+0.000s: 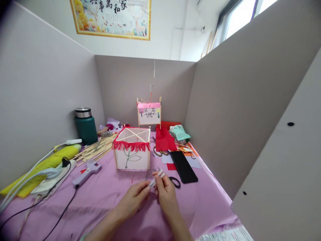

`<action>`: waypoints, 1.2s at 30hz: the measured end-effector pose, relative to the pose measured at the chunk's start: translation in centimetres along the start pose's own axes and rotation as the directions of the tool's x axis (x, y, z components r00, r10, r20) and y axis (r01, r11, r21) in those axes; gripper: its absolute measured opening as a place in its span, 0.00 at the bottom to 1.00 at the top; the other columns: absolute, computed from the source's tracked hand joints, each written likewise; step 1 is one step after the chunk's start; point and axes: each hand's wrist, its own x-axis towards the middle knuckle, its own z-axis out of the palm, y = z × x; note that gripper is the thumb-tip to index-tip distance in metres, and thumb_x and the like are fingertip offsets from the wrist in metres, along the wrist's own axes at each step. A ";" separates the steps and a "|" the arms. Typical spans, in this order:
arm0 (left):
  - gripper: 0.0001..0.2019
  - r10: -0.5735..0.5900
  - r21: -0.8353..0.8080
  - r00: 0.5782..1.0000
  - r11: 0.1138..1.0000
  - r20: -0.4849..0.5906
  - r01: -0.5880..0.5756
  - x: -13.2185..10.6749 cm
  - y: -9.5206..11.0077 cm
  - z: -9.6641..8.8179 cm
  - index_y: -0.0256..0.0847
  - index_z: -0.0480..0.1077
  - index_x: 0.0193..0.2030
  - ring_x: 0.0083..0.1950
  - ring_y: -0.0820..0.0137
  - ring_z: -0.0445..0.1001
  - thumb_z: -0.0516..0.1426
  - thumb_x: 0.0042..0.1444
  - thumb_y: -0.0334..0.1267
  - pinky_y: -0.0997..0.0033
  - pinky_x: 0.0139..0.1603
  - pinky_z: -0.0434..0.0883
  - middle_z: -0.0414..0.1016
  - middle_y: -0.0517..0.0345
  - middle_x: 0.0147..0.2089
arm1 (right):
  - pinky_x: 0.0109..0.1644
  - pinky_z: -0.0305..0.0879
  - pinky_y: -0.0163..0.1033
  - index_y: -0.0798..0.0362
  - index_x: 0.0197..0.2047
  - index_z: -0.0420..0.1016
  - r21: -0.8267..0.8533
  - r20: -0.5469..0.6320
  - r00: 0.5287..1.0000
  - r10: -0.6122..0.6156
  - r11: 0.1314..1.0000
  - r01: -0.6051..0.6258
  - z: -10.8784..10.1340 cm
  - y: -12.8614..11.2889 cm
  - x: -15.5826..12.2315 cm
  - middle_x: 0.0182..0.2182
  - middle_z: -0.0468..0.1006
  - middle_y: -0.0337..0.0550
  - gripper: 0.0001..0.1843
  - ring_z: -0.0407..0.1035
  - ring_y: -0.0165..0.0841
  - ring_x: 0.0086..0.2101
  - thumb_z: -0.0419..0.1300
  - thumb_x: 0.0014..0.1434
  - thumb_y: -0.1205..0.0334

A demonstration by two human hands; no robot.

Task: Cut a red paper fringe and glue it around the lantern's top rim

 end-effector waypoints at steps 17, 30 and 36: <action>0.18 -0.013 0.040 1.000 0.999 0.005 0.013 -0.6 -0.3 -0.4 0.37 0.70 0.35 0.22 0.74 0.55 0.48 0.61 0.49 0.74 0.24 0.52 0.57 0.66 0.20 | 0.18 0.47 0.28 0.51 0.32 0.68 0.184 -0.063 0.994 0.087 0.980 -0.074 -0.1 0.0 0.3 0.15 0.58 0.26 0.19 0.51 0.23 0.15 0.57 0.57 0.42; 0.14 0.127 0.195 0.985 0.976 -0.121 -0.101 -0.9 0.4 0.3 0.39 0.71 0.41 0.40 0.64 0.71 0.47 0.64 0.41 0.70 0.42 0.62 0.76 0.52 0.39 | 0.22 0.51 0.29 0.51 0.39 0.69 0.345 -0.135 0.990 0.051 0.939 -0.001 -0.2 -0.2 -0.1 0.18 0.61 0.28 0.14 0.55 0.24 0.19 0.57 0.60 0.48; 0.17 0.120 0.199 0.983 0.976 -0.137 -0.091 -1.2 0.2 0.3 0.39 0.71 0.35 0.33 0.68 0.69 0.46 0.64 0.44 0.72 0.36 0.60 0.72 0.56 0.31 | 0.20 0.49 0.27 0.52 0.33 0.70 0.483 -0.081 0.994 0.070 0.875 -0.022 -0.4 -0.1 0.1 0.17 0.63 0.29 0.15 0.55 0.22 0.16 0.55 0.61 0.48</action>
